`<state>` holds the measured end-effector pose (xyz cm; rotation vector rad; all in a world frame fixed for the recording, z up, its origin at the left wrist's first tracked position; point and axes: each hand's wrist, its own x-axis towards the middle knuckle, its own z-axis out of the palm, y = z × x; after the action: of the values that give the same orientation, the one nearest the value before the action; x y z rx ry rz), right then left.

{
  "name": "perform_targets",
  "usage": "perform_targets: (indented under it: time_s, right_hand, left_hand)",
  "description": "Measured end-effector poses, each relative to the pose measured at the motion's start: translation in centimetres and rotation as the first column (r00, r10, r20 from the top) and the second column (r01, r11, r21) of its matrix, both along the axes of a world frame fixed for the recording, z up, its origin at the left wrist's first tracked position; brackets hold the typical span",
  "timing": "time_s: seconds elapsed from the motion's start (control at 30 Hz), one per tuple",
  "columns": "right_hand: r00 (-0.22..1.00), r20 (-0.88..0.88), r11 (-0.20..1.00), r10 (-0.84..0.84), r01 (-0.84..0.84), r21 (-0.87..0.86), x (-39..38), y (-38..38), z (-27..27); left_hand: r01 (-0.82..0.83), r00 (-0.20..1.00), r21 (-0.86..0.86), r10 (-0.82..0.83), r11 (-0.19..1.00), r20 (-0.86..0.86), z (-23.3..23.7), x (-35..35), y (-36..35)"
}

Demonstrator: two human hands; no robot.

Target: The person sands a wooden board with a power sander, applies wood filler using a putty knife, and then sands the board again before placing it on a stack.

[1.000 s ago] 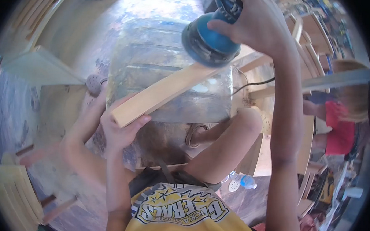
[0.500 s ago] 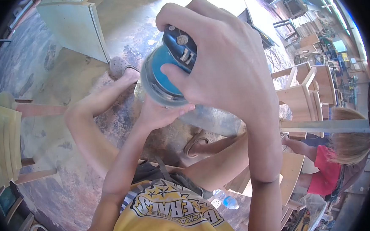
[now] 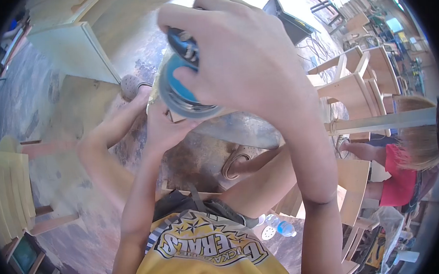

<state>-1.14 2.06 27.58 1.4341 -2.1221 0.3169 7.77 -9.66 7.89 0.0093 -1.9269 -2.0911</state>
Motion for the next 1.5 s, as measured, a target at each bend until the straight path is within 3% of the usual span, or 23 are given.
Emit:
perform_targets:
  time_s: [0.07, 0.1, 0.17, 0.2, 0.27, 0.4, 0.5, 0.57, 0.6, 0.63, 0.7, 0.73, 0.8, 0.83, 0.9, 0.97, 1.1, 1.13, 1.2, 1.23, 1.3, 1.43, 1.5]
  right_hand:
    - [0.99, 0.09, 0.993, -0.11, 0.105, 0.052, -0.6, 2.2, 0.9]
    - [0.961, 0.18, 0.975, -0.209, 0.191, 0.115, -1.0, 3.5, 1.3]
    - [0.948, 0.16, 0.958, -0.274, 0.255, 0.13, -2.9, 6.6, 1.3]
    - [0.936, 0.157, 0.946, -0.316, 0.297, 0.133, -4.2, 8.3, 1.3]
    - [0.879, 0.174, 0.892, -0.444, 0.413, 0.185, -6.1, 11.7, 1.7]
    - [0.715, 0.146, 0.723, -0.683, 0.634, 0.275, -9.8, 18.6, 2.3]
    - [0.637, 0.178, 0.658, -0.75, 0.696, 0.287, -12.1, 24.5, 2.5]
    - [0.613, 0.173, 0.637, -0.77, 0.726, 0.259, -12.1, 27.8, 2.1]
    - [0.624, 0.166, 0.646, -0.763, 0.735, 0.208, -11.6, 28.7, 2.1]
    - [0.638, 0.158, 0.657, -0.754, 0.737, 0.162, -11.3, 29.4, 2.2]
    - [0.596, 0.155, 0.615, -0.788, 0.757, 0.221, -10.6, 30.1, 1.9]
    - [0.581, 0.157, 0.602, -0.798, 0.762, 0.238, -10.1, 30.1, 1.5]
    - [0.563, 0.149, 0.582, -0.813, 0.779, 0.233, -8.9, 29.4, 0.6]
    - [0.56, 0.147, 0.578, -0.816, 0.782, 0.231, -8.6, 29.2, 0.0]
    - [0.525, 0.218, 0.566, -0.823, 0.79, 0.237, -8.4, 28.6, -1.2]
    - [0.509, 0.26, 0.565, -0.821, 0.789, 0.239, -8.6, 27.8, -2.4]
    - [0.496, 0.326, 0.58, -0.805, 0.772, 0.261, -9.8, 24.8, -5.9]
    - [0.511, 0.351, 0.607, -0.784, 0.749, 0.266, -10.5, 23.9, -7.1]
    - [0.533, 0.384, 0.642, -0.754, 0.722, 0.257, -12.5, 21.9, -9.6]
    - [0.558, 0.394, 0.67, -0.73, 0.696, 0.257, -13.6, 21.1, -11.1]
    - [0.579, 0.41, 0.698, -0.705, 0.668, 0.257, -15.6, 19.5, -13.9]
    - [0.547, 0.386, 0.643, -0.743, 0.745, 0.181, -18.1, 17.8, -16.6]
    - [0.536, 0.446, 0.646, -0.717, 0.751, 0.137, -18.9, 18.4, -16.8]
  left_hand:
    - [-0.174, 0.985, -0.231, 0.167, 0.957, -0.051, -0.5, 0.0, 0.0]
    - [-0.162, 0.987, -0.237, 0.153, 0.958, -0.056, -0.2, 0.1, 0.3]
    - [-0.274, 0.938, -0.077, 0.249, 0.958, -0.239, 0.3, 0.5, 1.0]
    - [-0.261, 0.942, -0.085, 0.234, 0.962, -0.24, 0.2, 0.5, 0.6]
    - [-0.297, 0.893, -0.459, 0.073, 0.837, -0.444, 0.1, 0.6, -0.9]
    - [-0.302, 0.888, -0.531, 0.032, 0.792, -0.458, 0.8, 1.3, -2.2]
    - [-0.284, 0.875, -0.508, 0.002, 0.813, -0.485, -0.5, 1.8, -2.9]
    - [-0.269, 0.892, -0.22, 0.156, 0.938, -0.424, -1.9, 1.8, -3.4]
    - [-0.164, 0.942, -0.092, 0.128, 0.982, -0.311, -1.1, 1.5, -3.3]
    - [-0.155, 0.939, -0.087, 0.119, 0.984, -0.323, -0.5, 0.6, -2.8]
    - [-0.12, 0.942, -0.344, -0.002, 0.931, -0.334, 0.6, -0.9, -1.7]
    - [-0.108, 0.943, -0.347, -0.015, 0.932, -0.332, -0.1, -1.1, -1.6]
    - [-0.221, 0.972, -0.195, 0.199, 0.955, -0.126, -2.9, -1.7, -1.4]
    - [-0.218, 0.972, -0.194, 0.195, 0.957, -0.129, -4.3, -1.8, -1.6]
    - [-0.46, 0.886, 0.13, 0.465, 0.878, -0.006, -6.6, -0.3, -2.3]
    - [-0.537, 0.841, 0.231, 0.536, 0.811, 0.074, -4.4, 3.3, -2.1]
    - [-0.783, 0.617, 0.274, 0.752, 0.558, 0.233, 0.1, 9.0, 0.7]
    - [-0.789, 0.61, 0.264, 0.762, 0.555, 0.22, 0.2, 10.2, 1.6]
    - [-0.662, 0.746, 0.205, 0.659, 0.72, 0.095, 0.3, 12.0, 2.7]
    - [-0.666, 0.743, 0.197, 0.664, 0.719, 0.087, -0.1, 12.7, 3.0]
    - [-0.579, 0.816, 0.294, 0.543, 0.761, 0.199, -1.4, 13.3, 3.2]
    - [-0.628, 0.775, 0.36, 0.514, 0.69, 0.368, -4.0, 13.1, 4.1]
    - [-0.532, 0.836, 0.452, 0.358, 0.716, 0.415, -6.6, 13.3, 3.7]
